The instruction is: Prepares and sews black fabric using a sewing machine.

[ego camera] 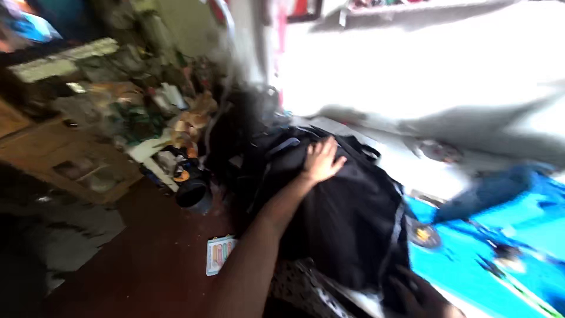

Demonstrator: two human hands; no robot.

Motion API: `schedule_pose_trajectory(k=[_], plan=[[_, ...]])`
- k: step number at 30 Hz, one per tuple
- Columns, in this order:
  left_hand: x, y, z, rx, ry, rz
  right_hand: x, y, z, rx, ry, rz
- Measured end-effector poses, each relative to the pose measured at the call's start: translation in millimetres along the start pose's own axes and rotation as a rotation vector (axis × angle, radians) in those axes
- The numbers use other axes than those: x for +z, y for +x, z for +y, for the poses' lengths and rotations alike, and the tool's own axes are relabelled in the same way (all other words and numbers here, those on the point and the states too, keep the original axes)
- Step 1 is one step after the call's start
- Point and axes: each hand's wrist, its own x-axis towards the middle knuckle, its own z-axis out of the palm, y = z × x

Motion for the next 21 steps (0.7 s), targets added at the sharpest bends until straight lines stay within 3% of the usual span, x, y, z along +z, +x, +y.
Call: schedule_pose_trajectory(k=[3, 6, 11, 15, 18, 21], plan=[[14, 4, -3, 0.067, 0.061, -0.037, 5, 0, -13, 0.034, -0.096, 0.139], [10, -7, 6, 0.079, 0.061, -0.021, -2, -10, -12, 0.079, -0.172, 0.119], [-40, -56, 36, 0.046, -0.008, -0.195, -3, -24, 2, 0.013, -0.192, 0.136], [-85, -108, 31, 0.109, -0.153, -0.38, -4, -26, 8, -0.041, -0.16, 0.206], [-121, -150, 5, 0.018, -0.247, -0.263, -6, -26, 6, -0.098, -0.13, 0.31], [-158, -197, -30, -0.253, -0.222, -0.103, -5, -27, -1, -0.119, -0.108, 0.333]])
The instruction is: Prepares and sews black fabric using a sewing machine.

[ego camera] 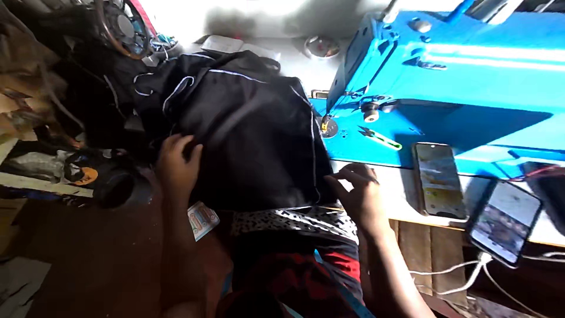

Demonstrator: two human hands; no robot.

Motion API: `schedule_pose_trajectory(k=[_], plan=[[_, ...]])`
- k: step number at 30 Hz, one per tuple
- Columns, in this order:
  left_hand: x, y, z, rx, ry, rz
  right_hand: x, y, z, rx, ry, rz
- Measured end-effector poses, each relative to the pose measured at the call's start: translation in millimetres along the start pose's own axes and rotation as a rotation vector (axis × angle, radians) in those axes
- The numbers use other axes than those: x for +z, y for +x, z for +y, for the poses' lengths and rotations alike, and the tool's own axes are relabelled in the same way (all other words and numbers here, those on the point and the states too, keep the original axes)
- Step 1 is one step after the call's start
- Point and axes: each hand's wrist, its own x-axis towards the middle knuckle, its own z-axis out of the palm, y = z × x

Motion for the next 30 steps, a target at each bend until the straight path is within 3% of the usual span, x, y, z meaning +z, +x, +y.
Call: schedule_pose_trajectory(k=[4, 7, 15, 23, 30], plan=[[-34, -43, -38, -0.468, -0.01, 0.04, 4, 0, -12, 0.046, -0.019, -0.105], [-42, -49, -46, -0.615, -0.101, -0.063, 13, 3, -17, 0.114, -0.045, -0.171], [-28, -44, -53, -0.561, -0.137, -0.038, 19, 8, -22, 0.136, -0.018, -0.213], [-20, -41, -49, -0.567, -0.137, -0.024, 7, 16, -11, 0.292, 0.086, -0.27], [-57, -56, -31, -0.48, -0.306, -0.014, -18, 18, 10, 0.183, 0.275, -0.265]])
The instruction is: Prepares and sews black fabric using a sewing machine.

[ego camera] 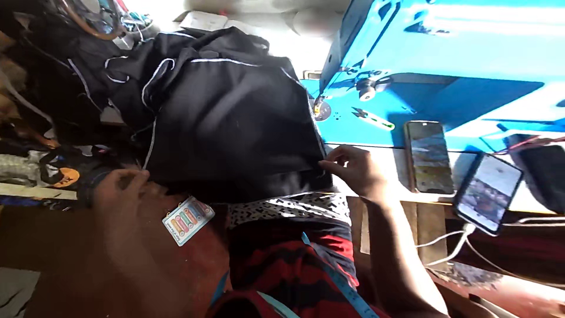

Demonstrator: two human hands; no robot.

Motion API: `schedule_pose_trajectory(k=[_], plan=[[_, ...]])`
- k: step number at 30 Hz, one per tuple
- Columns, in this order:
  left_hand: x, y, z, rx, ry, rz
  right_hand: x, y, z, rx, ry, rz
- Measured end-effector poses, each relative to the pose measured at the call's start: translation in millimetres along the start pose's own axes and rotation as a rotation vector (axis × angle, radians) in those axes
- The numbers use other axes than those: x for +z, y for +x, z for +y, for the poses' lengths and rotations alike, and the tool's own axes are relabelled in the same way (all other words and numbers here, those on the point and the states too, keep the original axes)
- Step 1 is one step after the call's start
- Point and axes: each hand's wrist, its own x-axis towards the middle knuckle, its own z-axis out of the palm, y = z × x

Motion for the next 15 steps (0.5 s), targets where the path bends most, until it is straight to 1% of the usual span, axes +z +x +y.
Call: schedule_pose_trajectory(k=[2, 4, 7, 11, 15], plan=[[-8, -12, -3, 0.008, -0.084, -0.022, -12, -4, 5, -0.028, 0.059, -0.026], [-11, -25, -7, -0.007, -0.099, -0.062, -19, -10, 4, -0.002, 0.045, -0.084], [-8, -40, -8, -0.094, 0.015, -0.128, -19, -20, 5, 0.035, -0.02, -0.135], [-5, -51, -8, -0.175, 0.147, -0.219, -16, -26, 5, 0.122, -0.055, -0.151], [-7, -54, -9, -0.164, 0.212, -0.26, -17, -28, 6, 0.133, -0.069, -0.156]])
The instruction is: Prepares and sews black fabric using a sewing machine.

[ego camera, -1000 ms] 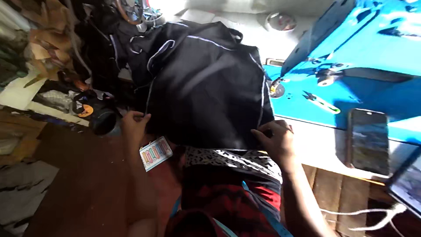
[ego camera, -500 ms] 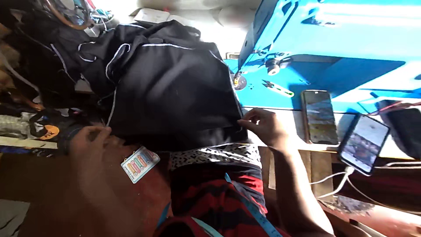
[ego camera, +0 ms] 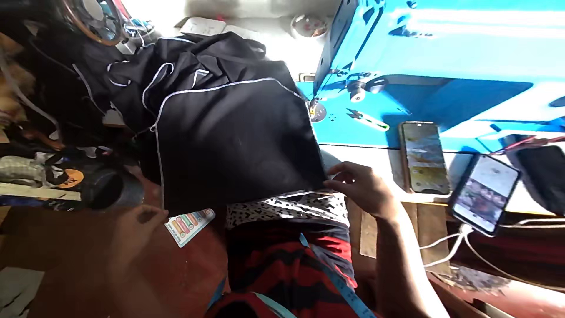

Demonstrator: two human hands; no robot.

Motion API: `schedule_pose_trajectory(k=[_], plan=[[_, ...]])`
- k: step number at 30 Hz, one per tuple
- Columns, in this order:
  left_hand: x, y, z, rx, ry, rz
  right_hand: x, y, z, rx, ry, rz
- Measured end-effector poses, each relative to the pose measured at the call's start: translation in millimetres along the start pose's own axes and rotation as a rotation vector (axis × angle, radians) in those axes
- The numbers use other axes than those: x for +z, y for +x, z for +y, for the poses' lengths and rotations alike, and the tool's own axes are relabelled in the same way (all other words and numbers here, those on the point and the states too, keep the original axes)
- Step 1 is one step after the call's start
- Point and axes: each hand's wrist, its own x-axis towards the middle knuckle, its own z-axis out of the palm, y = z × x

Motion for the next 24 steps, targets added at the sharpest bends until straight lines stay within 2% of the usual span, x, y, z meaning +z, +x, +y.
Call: schedule_pose_trajectory(k=[9, 12, 15, 17, 20, 22, 24], plan=[[1, -2, 2, -0.012, 0.149, -0.1, 3, -3, 5, -0.028, -0.004, -0.006], [8, 3, 0, 0.013, 0.151, 0.003, 4, -3, 5, -0.01, -0.022, -0.005], [18, 5, 25, 0.062, 0.091, 0.214, 4, -2, 4, -0.005, -0.041, -0.008], [27, 14, 49, 0.191, 0.077, 0.277, 4, -2, 4, -0.002, -0.059, -0.013], [52, 39, 94, 0.577, 0.103, 0.248, 4, -1, 4, 0.001, -0.062, -0.028], [78, 66, 130, 0.847, 0.106, 0.173, 4, -1, 5, 0.002, -0.07, -0.032], [107, 92, 166, 1.043, 0.161, 0.037, 5, -1, 4, 0.01, -0.074, -0.039]])
